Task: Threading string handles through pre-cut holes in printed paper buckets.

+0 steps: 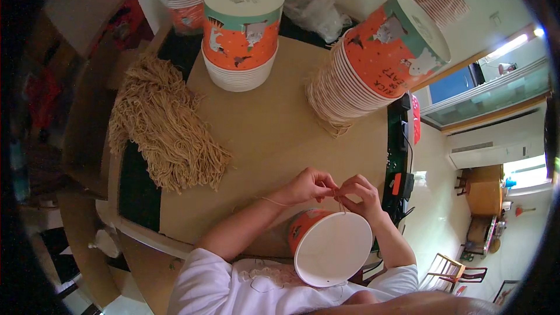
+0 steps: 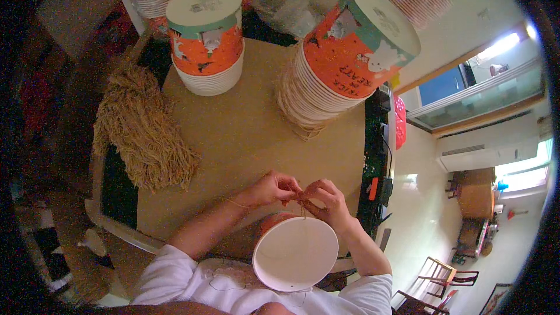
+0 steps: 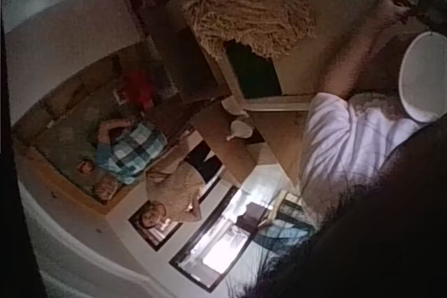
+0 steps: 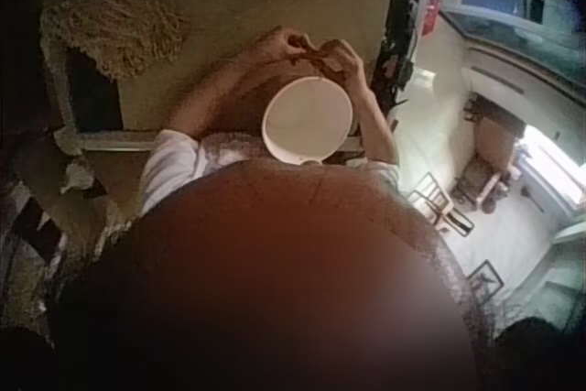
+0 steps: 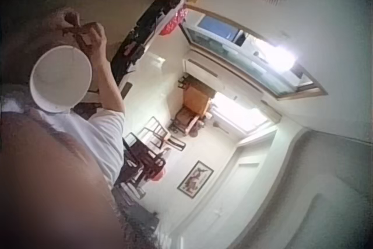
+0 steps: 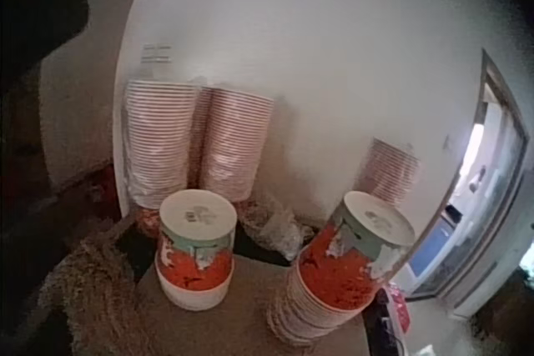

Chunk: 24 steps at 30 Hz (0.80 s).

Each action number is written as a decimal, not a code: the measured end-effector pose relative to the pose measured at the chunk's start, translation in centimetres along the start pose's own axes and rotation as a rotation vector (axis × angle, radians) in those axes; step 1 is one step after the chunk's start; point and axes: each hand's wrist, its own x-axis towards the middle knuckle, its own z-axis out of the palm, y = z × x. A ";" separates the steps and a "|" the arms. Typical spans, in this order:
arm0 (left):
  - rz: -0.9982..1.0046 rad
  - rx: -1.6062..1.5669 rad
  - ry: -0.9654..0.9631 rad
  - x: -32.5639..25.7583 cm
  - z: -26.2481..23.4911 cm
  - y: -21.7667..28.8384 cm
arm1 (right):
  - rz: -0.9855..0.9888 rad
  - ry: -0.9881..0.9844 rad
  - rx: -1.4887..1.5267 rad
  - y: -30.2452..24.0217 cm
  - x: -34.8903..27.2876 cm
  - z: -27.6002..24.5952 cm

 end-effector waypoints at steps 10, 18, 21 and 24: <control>0.014 0.061 0.053 0.2 0.8 0.3 | -0.048 0.023 0.012 0.0 -0.6 -0.3; 0.020 0.144 0.164 0.5 0.7 0.4 | -0.089 -0.128 0.148 -0.6 -0.6 -1.5; 0.016 0.182 0.200 0.6 0.4 0.1 | -0.150 -0.153 0.130 -0.8 -0.3 -1.7; 0.029 0.248 0.243 0.6 0.6 0.0 | -0.133 -0.219 0.145 -1.2 -0.1 -2.5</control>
